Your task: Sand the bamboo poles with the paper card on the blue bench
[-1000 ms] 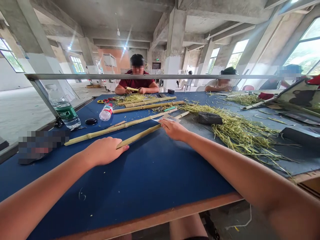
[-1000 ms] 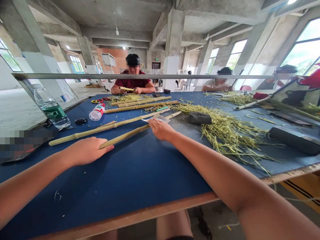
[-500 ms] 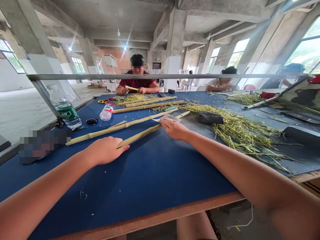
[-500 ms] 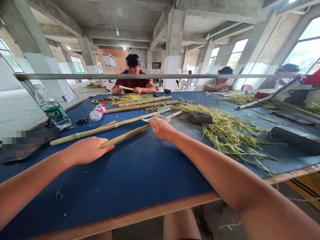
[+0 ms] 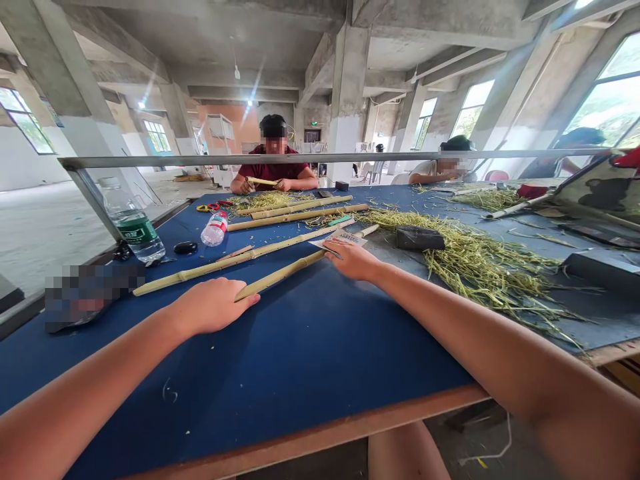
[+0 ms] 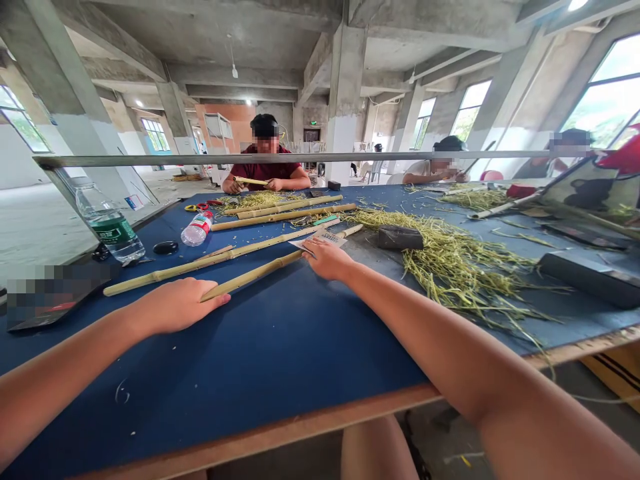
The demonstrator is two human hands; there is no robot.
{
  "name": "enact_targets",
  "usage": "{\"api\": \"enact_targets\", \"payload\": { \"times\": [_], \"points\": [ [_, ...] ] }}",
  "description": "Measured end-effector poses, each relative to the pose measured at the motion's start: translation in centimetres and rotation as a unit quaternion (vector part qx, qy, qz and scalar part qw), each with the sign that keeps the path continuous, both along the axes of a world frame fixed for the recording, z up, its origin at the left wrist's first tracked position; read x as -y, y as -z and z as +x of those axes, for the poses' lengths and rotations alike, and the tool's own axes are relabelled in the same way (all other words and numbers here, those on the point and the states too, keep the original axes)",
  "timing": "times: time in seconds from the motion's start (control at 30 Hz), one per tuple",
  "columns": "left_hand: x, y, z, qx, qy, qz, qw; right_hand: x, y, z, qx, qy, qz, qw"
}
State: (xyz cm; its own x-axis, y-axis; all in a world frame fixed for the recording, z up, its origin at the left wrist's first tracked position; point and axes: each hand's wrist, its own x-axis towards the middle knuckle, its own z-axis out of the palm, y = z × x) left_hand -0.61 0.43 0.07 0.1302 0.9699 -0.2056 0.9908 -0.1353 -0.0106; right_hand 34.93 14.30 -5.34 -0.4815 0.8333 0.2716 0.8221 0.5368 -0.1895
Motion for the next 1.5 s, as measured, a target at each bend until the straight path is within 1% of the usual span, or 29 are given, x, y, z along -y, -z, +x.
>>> {"api": "enact_targets", "payload": {
  "times": [0.13, 0.33, 0.67, 1.07, 1.13, 1.3, 1.37, 1.43, 1.5],
  "points": [
    [-0.1, 0.2, -0.2, -0.001, 0.005, 0.003, 1.000, 0.3, 0.0, 0.0, 0.005, -0.001, 0.001, 1.000],
    [-0.3, 0.4, -0.3, -0.014, -0.003, -0.004, 1.000, 0.0, 0.3, 0.3, 0.009, -0.016, 0.001, 1.000],
    [0.0, 0.2, 0.0, -0.033, 0.001, -0.002, 0.999, 0.1, 0.4, 0.0, 0.038, -0.011, 0.003, 0.999],
    [-0.2, 0.5, -0.1, -0.037, 0.003, 0.000, 0.999, -0.8, 1.3, 0.4, 0.019, -0.021, 0.015, 0.999],
    [-0.1, 0.5, -0.1, -0.031, 0.003, 0.000, 0.999, -1.0, 1.2, 0.5, 0.006, -0.011, 0.011, 1.000],
    [-0.1, 0.4, -0.2, -0.007, 0.005, 0.007, 1.000, -1.2, 0.4, 0.7, -0.012, 0.045, -0.013, 0.999],
    [-0.1, 0.4, -0.2, -0.002, 0.005, 0.005, 1.000, -1.0, 0.2, 0.5, -0.014, 0.050, -0.017, 0.998],
    [-0.1, 0.3, -0.1, -0.004, 0.003, 0.001, 1.000, -0.6, 0.3, 0.2, -0.022, 0.040, -0.013, 0.999],
    [-0.1, 0.3, 0.0, -0.008, 0.001, -0.002, 1.000, -0.2, 0.5, -0.2, -0.034, 0.012, -0.007, 0.999]
  ]
}}
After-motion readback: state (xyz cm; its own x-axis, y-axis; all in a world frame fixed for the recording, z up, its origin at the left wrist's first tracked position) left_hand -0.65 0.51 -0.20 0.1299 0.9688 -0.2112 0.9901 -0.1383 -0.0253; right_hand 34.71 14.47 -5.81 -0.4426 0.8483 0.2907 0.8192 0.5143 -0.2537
